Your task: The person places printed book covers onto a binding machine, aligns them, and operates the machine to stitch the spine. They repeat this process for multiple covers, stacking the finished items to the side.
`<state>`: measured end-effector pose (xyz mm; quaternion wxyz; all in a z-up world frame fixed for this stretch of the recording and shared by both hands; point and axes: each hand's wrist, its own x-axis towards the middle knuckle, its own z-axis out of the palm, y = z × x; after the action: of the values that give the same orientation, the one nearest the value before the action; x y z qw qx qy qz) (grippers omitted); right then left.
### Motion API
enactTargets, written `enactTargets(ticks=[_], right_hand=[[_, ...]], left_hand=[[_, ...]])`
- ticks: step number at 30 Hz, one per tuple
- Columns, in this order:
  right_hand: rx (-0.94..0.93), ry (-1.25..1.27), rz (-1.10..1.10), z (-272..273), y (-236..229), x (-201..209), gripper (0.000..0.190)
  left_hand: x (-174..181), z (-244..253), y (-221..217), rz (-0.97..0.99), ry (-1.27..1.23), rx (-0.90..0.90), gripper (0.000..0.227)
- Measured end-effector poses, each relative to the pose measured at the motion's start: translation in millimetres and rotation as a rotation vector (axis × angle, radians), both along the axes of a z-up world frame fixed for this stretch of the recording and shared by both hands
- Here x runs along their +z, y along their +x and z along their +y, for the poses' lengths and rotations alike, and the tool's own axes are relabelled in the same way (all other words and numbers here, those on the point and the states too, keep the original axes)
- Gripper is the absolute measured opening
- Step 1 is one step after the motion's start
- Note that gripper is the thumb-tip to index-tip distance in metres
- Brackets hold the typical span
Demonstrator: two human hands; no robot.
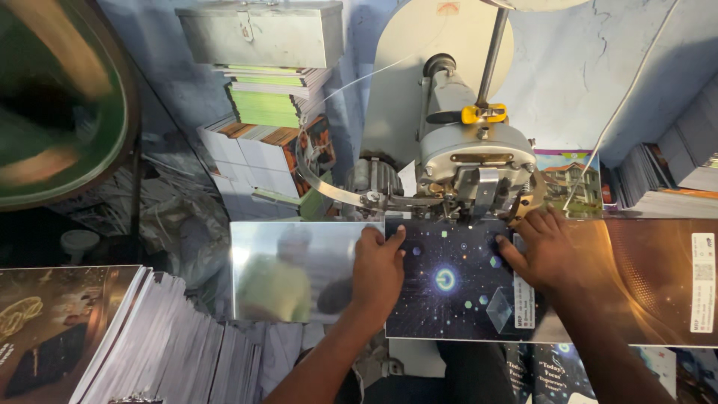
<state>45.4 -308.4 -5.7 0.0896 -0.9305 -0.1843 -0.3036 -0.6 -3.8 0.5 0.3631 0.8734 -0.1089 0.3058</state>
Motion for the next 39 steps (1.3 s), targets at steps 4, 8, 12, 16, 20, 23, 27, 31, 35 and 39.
enactTargets(ticks=[4, 8, 12, 16, 20, 23, 27, 31, 35, 39], right_hand=[[-0.014, 0.008, 0.024, 1, -3, 4, 0.045], [-0.026, 0.011, -0.021, 7, -9, 9, 0.043], [-0.062, -0.039, 0.051, 25, -8, 9, 0.041], [0.131, 0.090, -0.039, 46, -9, 1, 0.054], [0.052, 0.032, 0.006, 49, -8, -2, 0.058], [0.081, 0.074, -0.004, 46, -8, -1, 0.057], [0.097, 0.110, 0.004, 40, -11, 3, 0.061], [0.115, 0.091, -0.065, 30, -11, 5, 0.060], [0.079, 0.069, -0.080, 22, -10, 3, 0.060], [0.092, 0.095, -0.034, 15, -8, 5, 0.056]], left_hand=[[3, -2, -1, 0.061, 0.022, 0.003, 0.034], [5, -7, 0, 0.099, 0.004, 0.007, 0.035], [3, -15, 1, 0.070, 0.036, -0.018, 0.038], [1, -30, 3, 0.053, 0.039, -0.022, 0.038], [-4, -36, 1, 0.101, 0.005, -0.018, 0.038], [-8, -36, 0, 0.001, -0.025, -0.028, 0.039], [-13, -38, 1, 0.109, 0.039, -0.044, 0.041], [-13, -41, 2, 0.093, 0.161, -0.037, 0.044], [-8, -50, 4, 0.136, 0.241, 0.014, 0.046], [-4, -54, 3, 0.225, 0.247, -0.007, 0.046]])
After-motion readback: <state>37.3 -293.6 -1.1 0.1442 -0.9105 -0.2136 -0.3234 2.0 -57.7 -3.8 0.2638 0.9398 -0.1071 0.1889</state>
